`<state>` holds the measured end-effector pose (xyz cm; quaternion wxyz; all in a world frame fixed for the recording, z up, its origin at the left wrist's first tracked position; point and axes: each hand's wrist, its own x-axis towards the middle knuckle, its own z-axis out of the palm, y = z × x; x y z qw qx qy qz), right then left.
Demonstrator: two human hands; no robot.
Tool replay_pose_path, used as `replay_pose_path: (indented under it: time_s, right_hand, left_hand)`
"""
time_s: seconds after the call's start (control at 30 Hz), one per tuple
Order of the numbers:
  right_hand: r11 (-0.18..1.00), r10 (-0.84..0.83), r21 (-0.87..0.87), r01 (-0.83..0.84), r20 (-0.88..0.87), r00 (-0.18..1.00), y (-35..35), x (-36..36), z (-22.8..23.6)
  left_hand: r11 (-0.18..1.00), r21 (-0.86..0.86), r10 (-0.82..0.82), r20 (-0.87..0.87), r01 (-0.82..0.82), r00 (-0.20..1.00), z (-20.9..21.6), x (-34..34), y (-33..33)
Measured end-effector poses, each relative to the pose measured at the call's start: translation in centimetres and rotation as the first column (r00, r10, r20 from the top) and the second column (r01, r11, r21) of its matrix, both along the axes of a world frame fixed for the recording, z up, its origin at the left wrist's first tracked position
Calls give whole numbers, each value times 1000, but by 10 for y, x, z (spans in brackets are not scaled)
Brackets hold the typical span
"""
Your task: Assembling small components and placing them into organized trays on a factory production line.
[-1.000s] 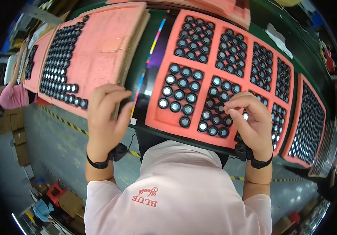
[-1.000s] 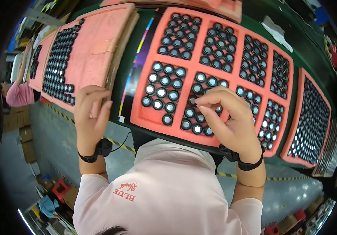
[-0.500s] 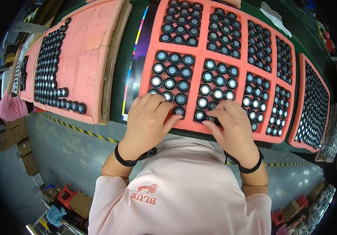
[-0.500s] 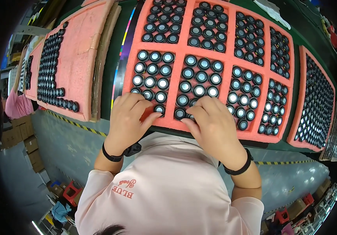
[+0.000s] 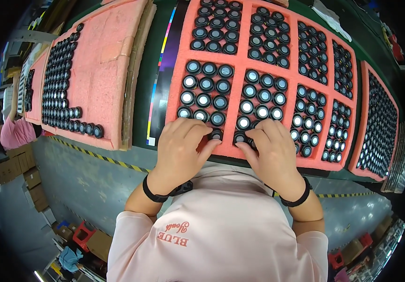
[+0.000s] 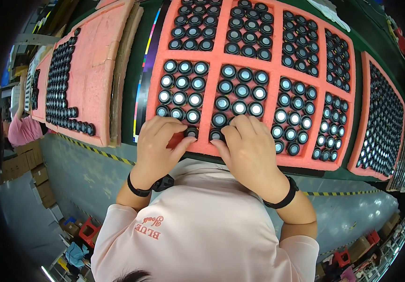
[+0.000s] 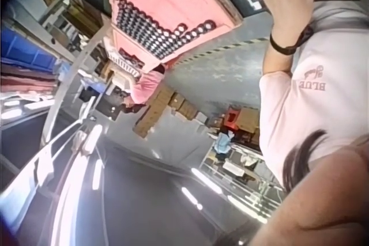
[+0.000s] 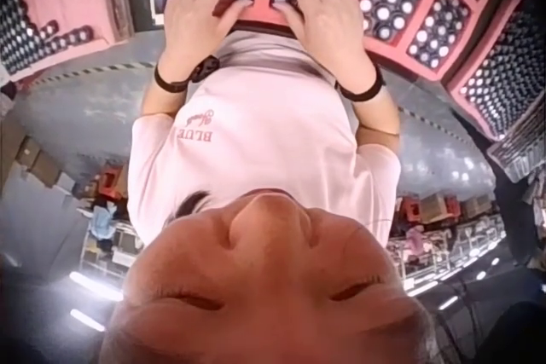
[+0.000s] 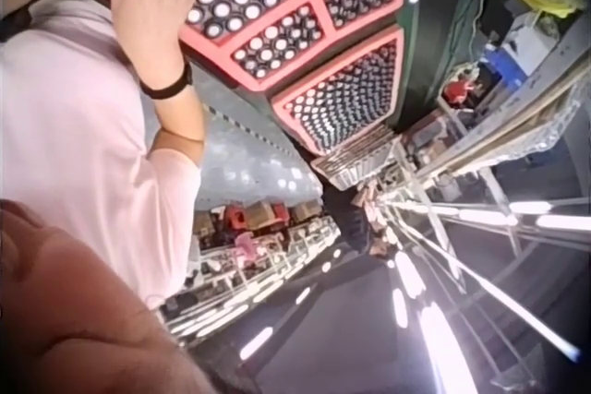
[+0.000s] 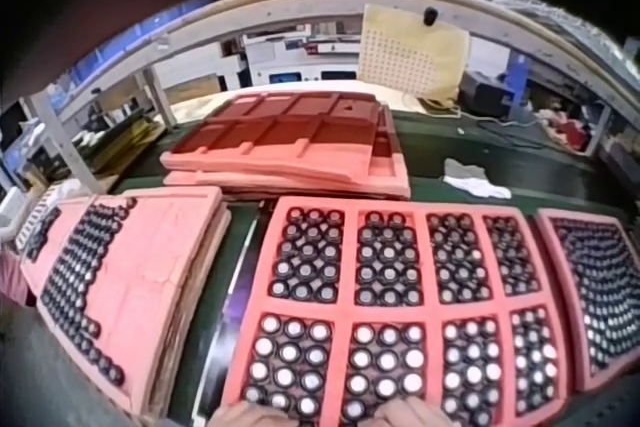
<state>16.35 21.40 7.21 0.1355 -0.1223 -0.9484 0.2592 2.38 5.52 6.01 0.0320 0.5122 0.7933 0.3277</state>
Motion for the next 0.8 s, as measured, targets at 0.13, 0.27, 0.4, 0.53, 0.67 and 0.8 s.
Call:
replay_pose_path:
  time_s: [0.13,0.27,0.4,0.53,0.67,0.8]
  right_hand:
    - [1000,-16,-15,16,-25,1000,-2,1,-1]
    - [1000,-11,-20,10,-59,998,-4,1,-3]
    - [991,-43,-132,33,-76,996,-2,0,-1]
    - [919,-43,-394,12,-69,997,11,5,14]
    - [841,0,-537,-62,-114,993,30,4,40]
    - [691,-67,-705,-163,-287,956,50,-3,60]
  left_hand:
    - [999,37,-9,54,7,998,-4,2,-2]
    - [1000,8,15,155,-17,988,0,4,-2]
    - [998,56,29,209,-41,978,6,2,2]
    - [986,165,-60,204,26,977,24,-13,8]
    - [937,346,-163,339,38,927,46,-21,29]
    - [838,542,-303,560,-64,771,79,-16,65]
